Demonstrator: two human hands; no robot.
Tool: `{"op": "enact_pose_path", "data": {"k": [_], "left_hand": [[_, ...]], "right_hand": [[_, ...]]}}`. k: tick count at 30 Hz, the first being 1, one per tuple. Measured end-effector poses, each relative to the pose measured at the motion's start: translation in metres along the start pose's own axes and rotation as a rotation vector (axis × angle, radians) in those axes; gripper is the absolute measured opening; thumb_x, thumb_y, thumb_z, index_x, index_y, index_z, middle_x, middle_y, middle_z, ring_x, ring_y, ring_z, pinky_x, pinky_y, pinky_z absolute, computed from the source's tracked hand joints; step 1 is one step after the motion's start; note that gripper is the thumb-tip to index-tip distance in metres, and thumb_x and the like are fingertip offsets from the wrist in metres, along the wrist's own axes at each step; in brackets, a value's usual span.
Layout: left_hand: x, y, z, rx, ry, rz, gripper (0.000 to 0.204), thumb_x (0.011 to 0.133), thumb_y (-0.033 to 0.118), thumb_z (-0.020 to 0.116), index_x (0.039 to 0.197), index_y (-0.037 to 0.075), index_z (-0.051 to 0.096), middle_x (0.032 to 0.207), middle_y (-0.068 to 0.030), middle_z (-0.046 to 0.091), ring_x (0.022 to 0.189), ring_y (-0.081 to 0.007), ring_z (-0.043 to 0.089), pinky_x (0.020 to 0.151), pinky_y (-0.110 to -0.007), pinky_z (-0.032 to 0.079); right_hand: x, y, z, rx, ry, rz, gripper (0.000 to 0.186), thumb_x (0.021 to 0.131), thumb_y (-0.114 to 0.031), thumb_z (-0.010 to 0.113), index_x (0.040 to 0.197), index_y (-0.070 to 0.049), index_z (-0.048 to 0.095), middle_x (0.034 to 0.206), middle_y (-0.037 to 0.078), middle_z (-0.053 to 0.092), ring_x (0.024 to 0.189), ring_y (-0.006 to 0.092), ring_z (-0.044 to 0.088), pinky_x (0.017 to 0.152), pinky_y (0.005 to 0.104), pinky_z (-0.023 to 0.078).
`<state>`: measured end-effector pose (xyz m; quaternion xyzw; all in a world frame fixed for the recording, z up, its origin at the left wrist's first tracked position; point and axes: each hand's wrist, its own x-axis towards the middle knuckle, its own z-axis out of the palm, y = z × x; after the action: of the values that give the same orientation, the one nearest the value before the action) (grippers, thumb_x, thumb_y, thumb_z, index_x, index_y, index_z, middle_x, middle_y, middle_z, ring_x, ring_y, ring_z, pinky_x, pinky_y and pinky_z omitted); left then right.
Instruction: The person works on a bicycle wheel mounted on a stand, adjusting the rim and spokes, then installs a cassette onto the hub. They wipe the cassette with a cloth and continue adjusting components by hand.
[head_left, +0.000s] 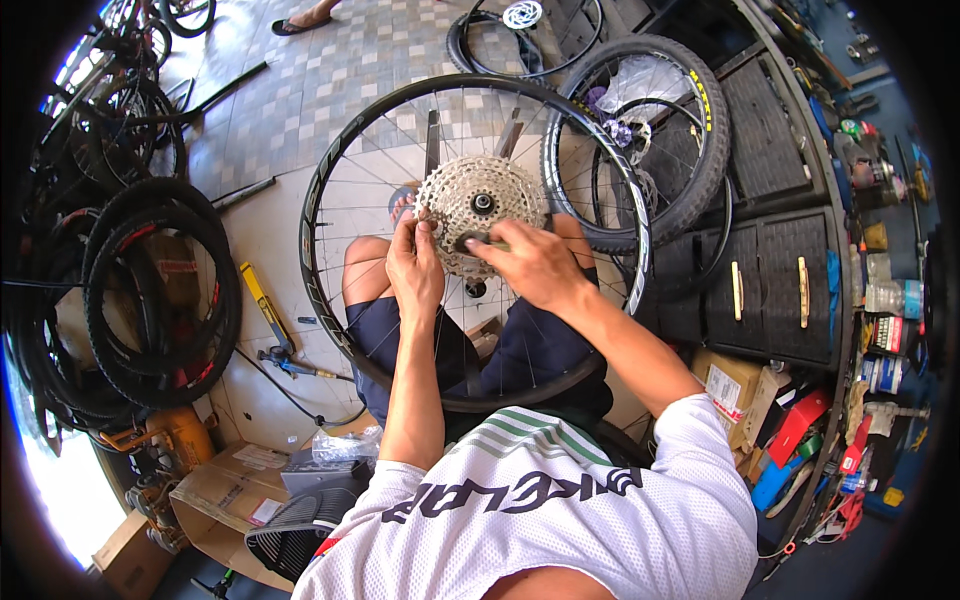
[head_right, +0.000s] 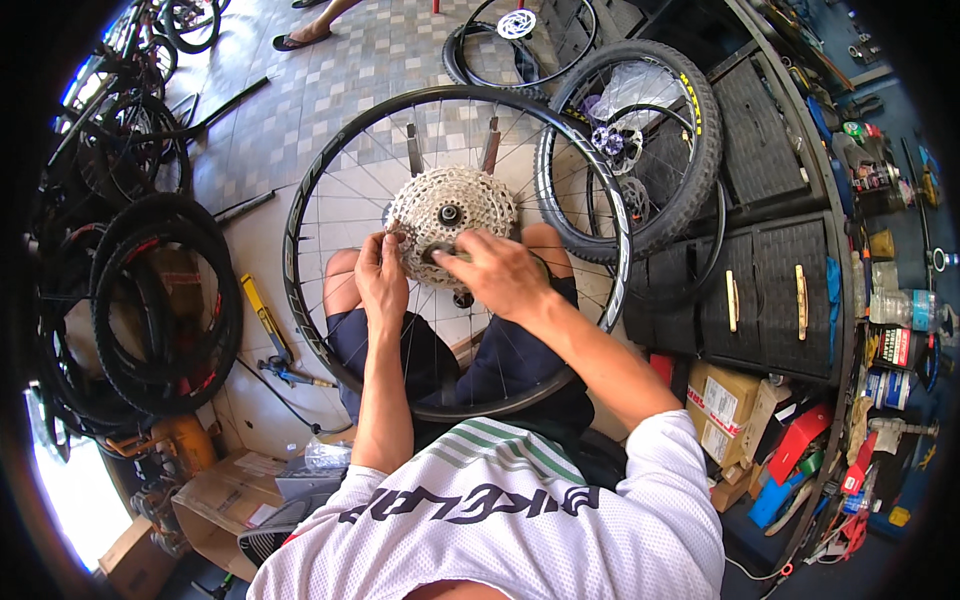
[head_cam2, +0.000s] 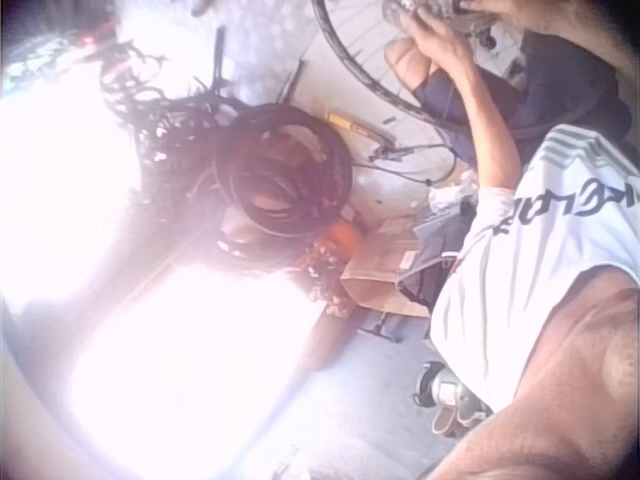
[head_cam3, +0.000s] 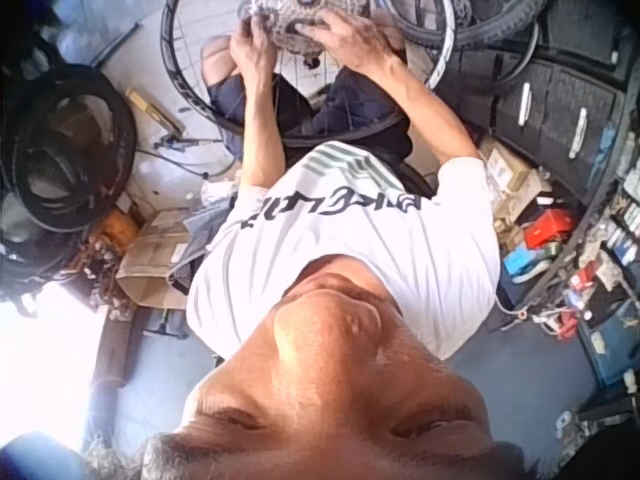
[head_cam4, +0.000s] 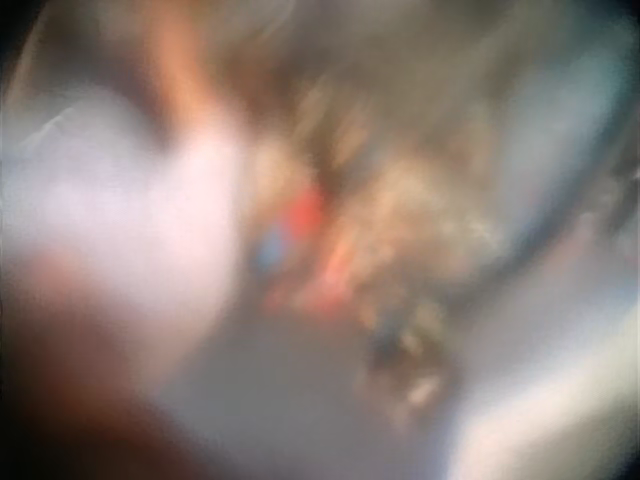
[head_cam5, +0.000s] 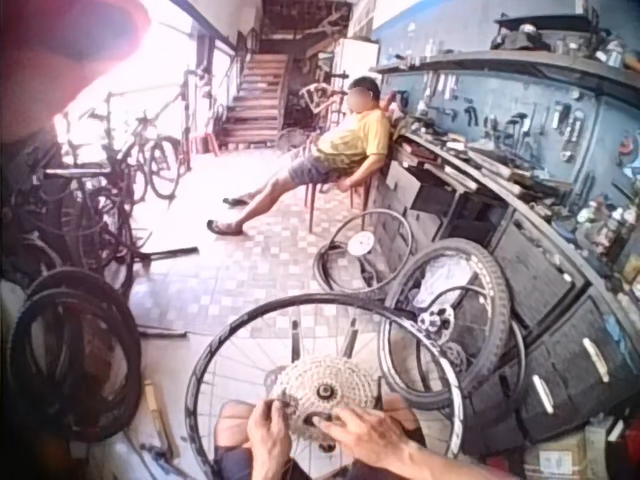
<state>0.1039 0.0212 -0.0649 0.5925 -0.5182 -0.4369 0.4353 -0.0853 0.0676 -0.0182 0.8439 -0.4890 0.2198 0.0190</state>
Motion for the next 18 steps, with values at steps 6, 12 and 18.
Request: {"op": "enact_pose_path", "data": {"k": [6, 12, 18], "left_hand": [[-0.004, 0.002, 0.008, -0.02, 0.032, 0.046, 0.027, 0.104, 0.017, 0.053, 0.118, -0.002, 0.066, 0.098, -0.0151, 0.074, 0.089, -0.0202, 0.069, 0.083, -0.033, 0.053], [-0.006, 0.011, 0.01, -0.034, 0.011, 0.038, 0.028, 0.104, 0.017, 0.054, 0.119, -0.003, 0.066, 0.097, -0.0154, 0.074, 0.087, -0.02, 0.068, 0.082, -0.034, 0.053], [-0.006, 0.008, 0.006, 0.023, 0.031, 0.053, 0.026, 0.105, 0.02, 0.053, 0.11, -0.002, 0.066, 0.09, -0.0149, 0.072, 0.079, -0.0196, 0.066, 0.075, -0.035, 0.052]], "right_hand": [[-0.035, 0.044, -0.041, -0.007, -0.137, 0.279, 0.023, 0.093, -0.012, 0.066, 0.114, -0.016, 0.075, 0.094, 0.007, 0.062, 0.085, 0.024, 0.067, 0.07, 0.0357, 0.06], [0.008, 0.066, -0.017, 0.082, 0.096, 0.595, 0.026, 0.1, -0.022, 0.061, 0.118, -0.007, 0.071, 0.097, 0.01, 0.063, 0.067, 0.022, 0.066, 0.061, 0.0365, 0.057], [0.001, -0.019, -0.004, -0.153, -0.278, 0.667, 0.038, 0.097, -0.012, 0.055, 0.128, 0.01, 0.056, 0.108, 0.021, 0.059, 0.081, 0.0309, 0.069, 0.072, 0.0401, 0.062]]}}
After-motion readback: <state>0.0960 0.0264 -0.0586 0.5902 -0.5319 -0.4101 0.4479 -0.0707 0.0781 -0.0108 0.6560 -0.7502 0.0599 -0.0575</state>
